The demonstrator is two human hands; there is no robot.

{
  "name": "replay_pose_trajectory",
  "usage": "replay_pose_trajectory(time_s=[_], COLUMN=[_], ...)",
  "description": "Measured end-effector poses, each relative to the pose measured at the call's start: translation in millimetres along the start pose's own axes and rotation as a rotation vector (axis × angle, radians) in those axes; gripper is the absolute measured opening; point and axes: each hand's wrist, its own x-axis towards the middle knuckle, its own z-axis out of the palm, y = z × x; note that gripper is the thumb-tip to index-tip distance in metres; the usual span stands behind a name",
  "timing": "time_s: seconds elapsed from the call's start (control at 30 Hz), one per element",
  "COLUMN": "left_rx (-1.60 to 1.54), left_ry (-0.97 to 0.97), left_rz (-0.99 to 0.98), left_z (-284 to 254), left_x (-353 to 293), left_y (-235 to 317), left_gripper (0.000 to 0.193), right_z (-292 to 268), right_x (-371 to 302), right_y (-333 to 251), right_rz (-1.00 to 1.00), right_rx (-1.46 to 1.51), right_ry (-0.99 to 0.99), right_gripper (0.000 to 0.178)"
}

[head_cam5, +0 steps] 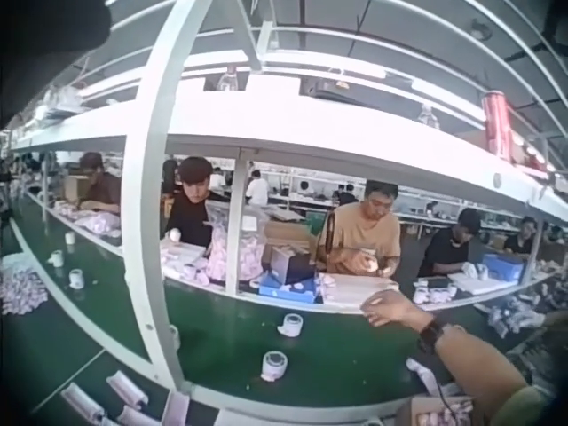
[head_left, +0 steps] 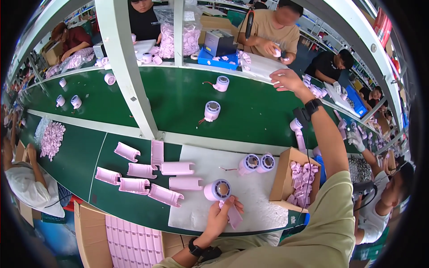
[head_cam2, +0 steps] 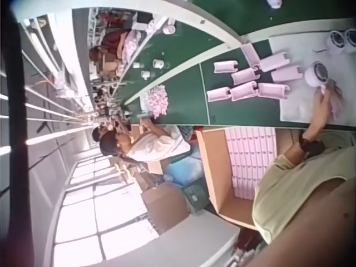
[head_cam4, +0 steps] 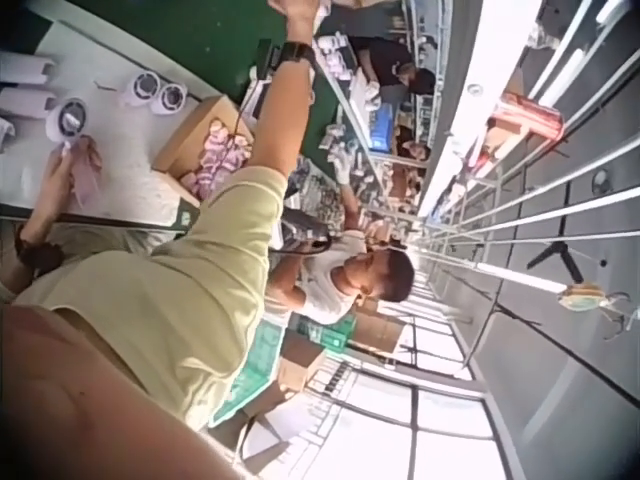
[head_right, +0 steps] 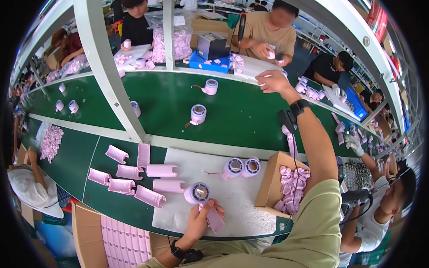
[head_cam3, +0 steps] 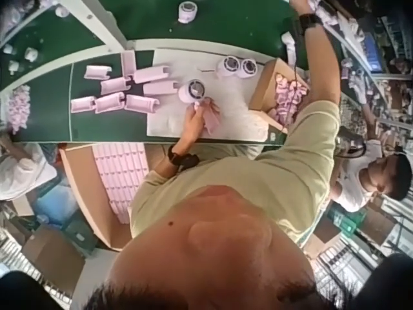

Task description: The person assembles handheld fans by fitting a fan motor into a plastic housing and snapping a small pink component into the joint. They then use a power screwdriver to drive a screw into the assembly before placing the fan onto the conveyor belt.

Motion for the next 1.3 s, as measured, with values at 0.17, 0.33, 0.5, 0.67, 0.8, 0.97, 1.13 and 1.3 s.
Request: replay_pose_trajectory(time_s=[0.17,0.33,0.5,0.67,0.8,0.97,1.13,1.3], left_rx=[-0.008,-0.014,0.039,0.053,0.050,0.064,0.170,0.234], left_ry=[0.025,0.028,0.033,0.058,-0.021,-0.165,-0.335,-0.480], left_rz=[-0.016,-0.003,0.010,0.093,0.033,-0.112,-0.235,-0.416], left_z=[-4.8,-1.1,6.2,3.1,8.6,47.3,100.2,136.4], left_x=[1.3,-1.0,-3.9,-0.9,-5.7,-43.2,-69.7,-55.7], left_y=[4.2,1.1,-4.4,-10.8,-1.3,2.3,-4.3,-31.7], left_gripper=[0.031,0.031,0.031,0.030,0.031,0.031,0.031,0.031], right_z=[39.5,28.6,0.2,-6.3,-37.9,-51.3,-51.7,-80.2], right_x=[-151.2,-343.6,-421.6,-412.8,-384.2,-409.7,-473.6,-468.6], right_y=[-30.3,-22.6,64.6,111.3,131.9,140.0,128.4,156.6], right_rz=[-0.296,-0.334,-0.248,-0.418,-0.313,-0.238,-0.529,-0.456], right_rx=[-0.005,0.085,-0.105,-0.199,-0.123,0.203,0.419,0.353], right_ry=[-0.167,0.383,1.201,1.417,1.486,1.292,1.455,1.443], right_gripper=[0.030,0.024,0.042,0.069,0.064,0.028,0.015,0.015])
